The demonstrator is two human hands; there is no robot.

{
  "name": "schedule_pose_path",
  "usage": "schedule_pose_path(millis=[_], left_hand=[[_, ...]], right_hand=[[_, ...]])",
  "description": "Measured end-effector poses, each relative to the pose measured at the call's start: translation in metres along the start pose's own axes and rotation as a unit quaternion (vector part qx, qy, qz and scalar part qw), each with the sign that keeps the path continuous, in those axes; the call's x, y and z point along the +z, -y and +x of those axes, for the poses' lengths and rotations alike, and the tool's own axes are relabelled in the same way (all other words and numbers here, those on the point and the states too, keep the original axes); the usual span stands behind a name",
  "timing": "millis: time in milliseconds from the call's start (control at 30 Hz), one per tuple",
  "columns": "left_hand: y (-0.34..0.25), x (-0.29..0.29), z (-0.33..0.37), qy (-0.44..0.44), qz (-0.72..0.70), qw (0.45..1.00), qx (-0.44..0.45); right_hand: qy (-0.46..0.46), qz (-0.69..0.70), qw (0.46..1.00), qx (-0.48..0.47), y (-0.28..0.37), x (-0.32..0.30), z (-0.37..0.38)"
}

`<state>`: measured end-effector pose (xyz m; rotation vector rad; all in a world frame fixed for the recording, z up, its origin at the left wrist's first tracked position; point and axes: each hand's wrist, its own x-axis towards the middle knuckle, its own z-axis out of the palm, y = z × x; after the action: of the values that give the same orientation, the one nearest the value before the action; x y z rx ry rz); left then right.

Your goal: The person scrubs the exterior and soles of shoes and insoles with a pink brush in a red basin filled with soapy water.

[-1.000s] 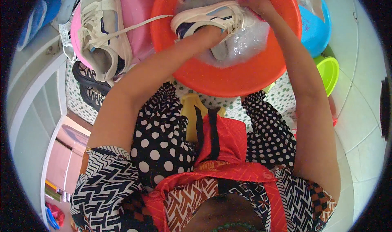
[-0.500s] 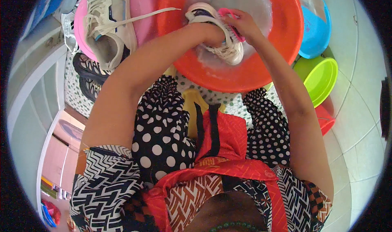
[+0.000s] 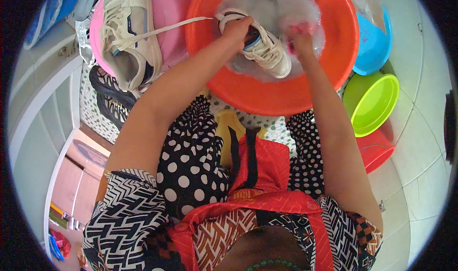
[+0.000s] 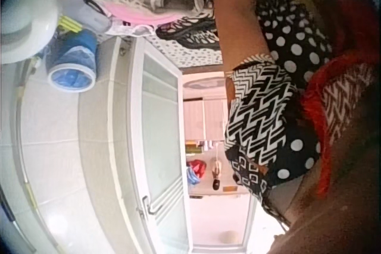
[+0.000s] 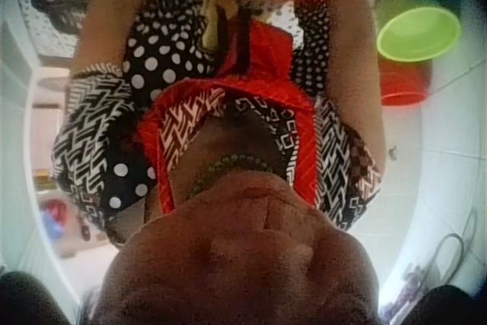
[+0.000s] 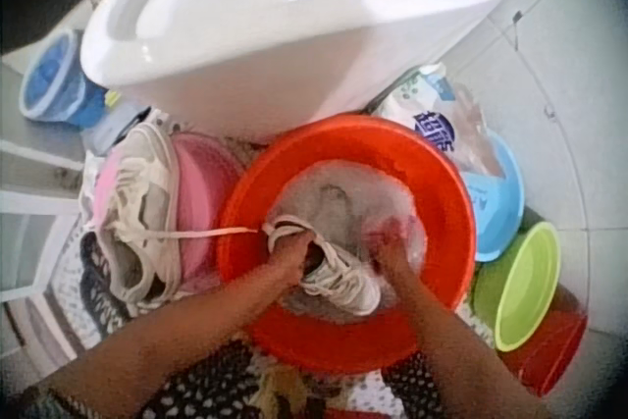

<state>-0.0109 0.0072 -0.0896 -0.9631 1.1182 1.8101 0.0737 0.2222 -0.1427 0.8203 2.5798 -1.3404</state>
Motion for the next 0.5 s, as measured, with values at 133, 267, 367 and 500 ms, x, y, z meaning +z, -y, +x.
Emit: schedule_pose_path(millis=[133, 267, 367, 500], left_hand=[[-0.006, -0.025, -0.005, 0.031, 0.1, 0.995, 0.005], [-0.005, -0.007, -0.029, 0.152, 0.157, 0.975, 0.033], [-0.01, -0.002, -0.039, 0.202, 0.272, 0.934, 0.111], [-0.031, 0.005, -0.058, 0.181, 0.598, 0.75, 0.215]], right_hand=[[0.223, 0.147, 0.961, 0.068, 0.107, 0.007, -0.034], [0.151, 0.123, 0.98, 0.035, 0.149, -0.006, -0.045], [0.119, 0.066, 0.986, -0.099, 0.184, -0.005, -0.023], [0.222, -0.077, 0.965, -0.114, 0.23, -0.019, -0.006]])
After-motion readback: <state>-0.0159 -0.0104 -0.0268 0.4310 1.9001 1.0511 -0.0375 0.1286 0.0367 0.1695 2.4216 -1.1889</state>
